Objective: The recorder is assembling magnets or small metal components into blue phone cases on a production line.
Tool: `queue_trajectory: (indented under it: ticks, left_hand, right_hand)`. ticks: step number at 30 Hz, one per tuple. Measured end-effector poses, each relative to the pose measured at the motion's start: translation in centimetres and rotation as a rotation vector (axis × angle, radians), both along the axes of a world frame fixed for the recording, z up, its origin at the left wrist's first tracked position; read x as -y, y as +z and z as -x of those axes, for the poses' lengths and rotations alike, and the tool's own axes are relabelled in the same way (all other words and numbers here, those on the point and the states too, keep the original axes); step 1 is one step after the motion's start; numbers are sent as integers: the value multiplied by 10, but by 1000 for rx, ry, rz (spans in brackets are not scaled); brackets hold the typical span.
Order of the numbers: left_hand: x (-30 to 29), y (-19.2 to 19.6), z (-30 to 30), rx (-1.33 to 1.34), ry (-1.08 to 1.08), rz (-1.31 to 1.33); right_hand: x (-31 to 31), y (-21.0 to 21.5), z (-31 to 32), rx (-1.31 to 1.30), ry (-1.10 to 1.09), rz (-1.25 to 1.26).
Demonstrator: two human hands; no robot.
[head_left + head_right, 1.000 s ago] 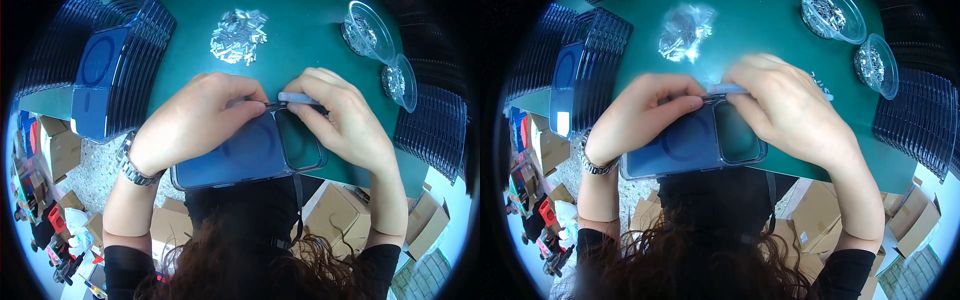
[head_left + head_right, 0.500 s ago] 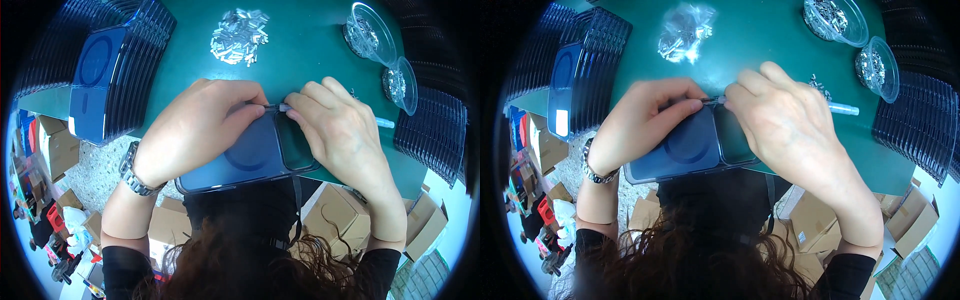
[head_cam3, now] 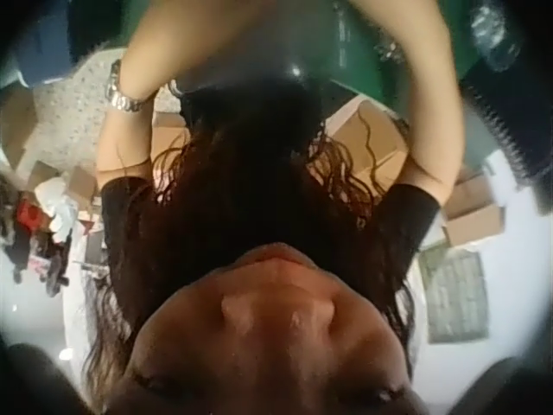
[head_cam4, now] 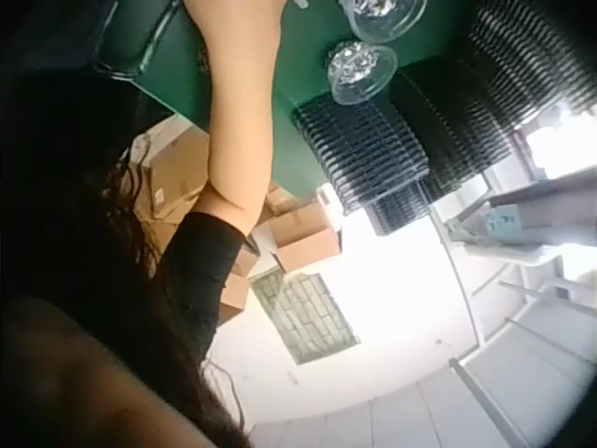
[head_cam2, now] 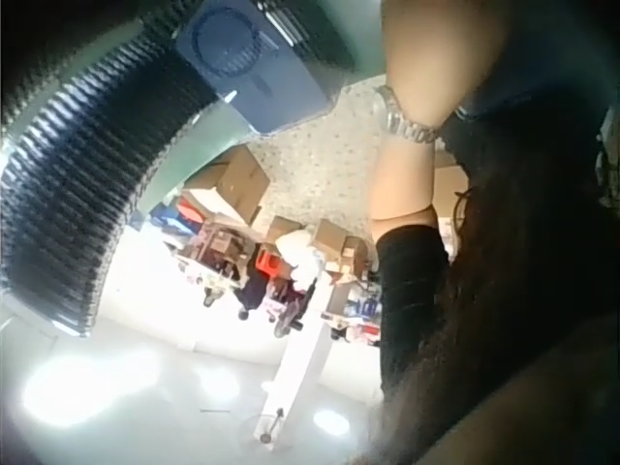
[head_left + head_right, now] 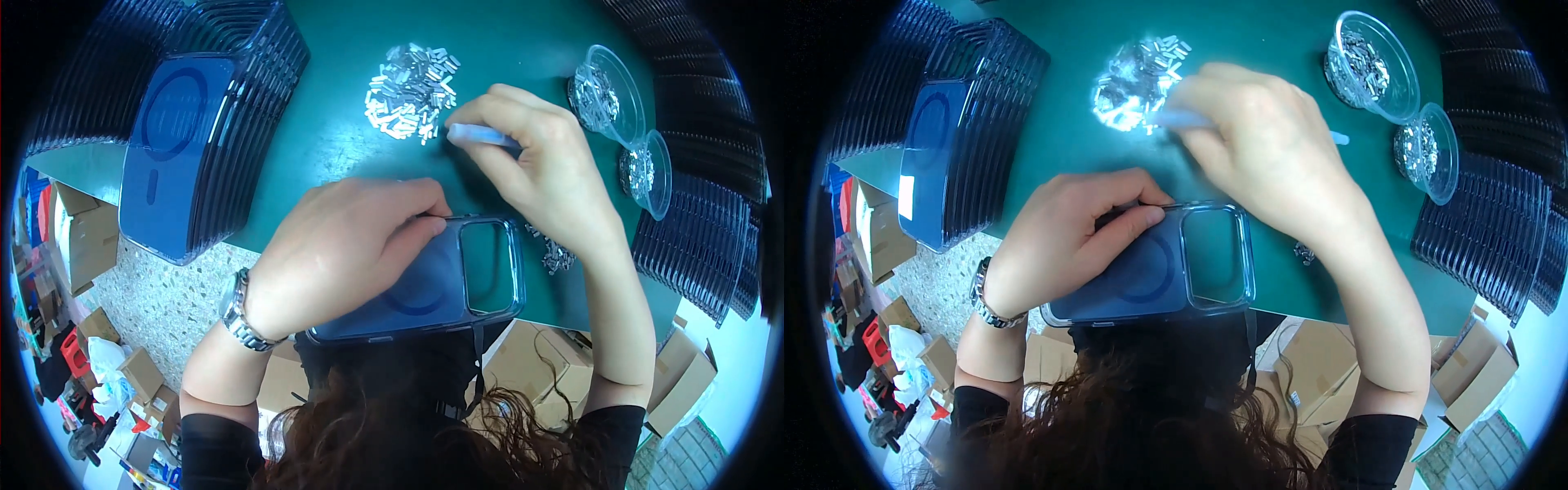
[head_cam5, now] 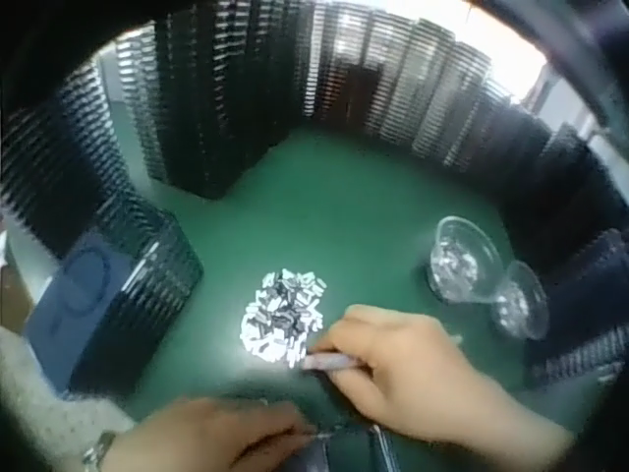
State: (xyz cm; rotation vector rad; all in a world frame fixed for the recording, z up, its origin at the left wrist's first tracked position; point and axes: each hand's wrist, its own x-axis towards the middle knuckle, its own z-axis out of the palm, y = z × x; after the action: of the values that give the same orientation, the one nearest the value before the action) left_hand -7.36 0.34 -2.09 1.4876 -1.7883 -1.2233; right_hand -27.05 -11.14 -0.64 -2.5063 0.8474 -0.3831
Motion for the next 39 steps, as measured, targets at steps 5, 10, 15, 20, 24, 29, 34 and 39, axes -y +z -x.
queue_trajectory:
  ticks: [5,10,15,20,24,29,34,39]
  left_hand:
    - [-5,-7,-1,8,31,102]
    - [-5,-10,-3,-12,18,97]
    - [-4,-8,-2,-19,14,93]
    - [-3,-7,-2,-4,15,96]
    - [-3,-6,-1,4,12,55]
    - [-3,-6,0,12,12,39]
    - [-4,-6,0,-10,22,46]
    - [-2,-5,-3,-34,14,10]
  right_hand:
    - [3,-12,-14,25,46,56]
    - [3,-11,-12,-42,54,96]
    - [3,-8,-7,-69,46,52]
    - [7,-10,0,-75,43,17]
    - [1,-9,-1,-176,54,114]
    - [5,-11,1,-161,63,93]
    - [7,5,6,-15,1,-66]
    - [2,17,11,46,-103,-356]
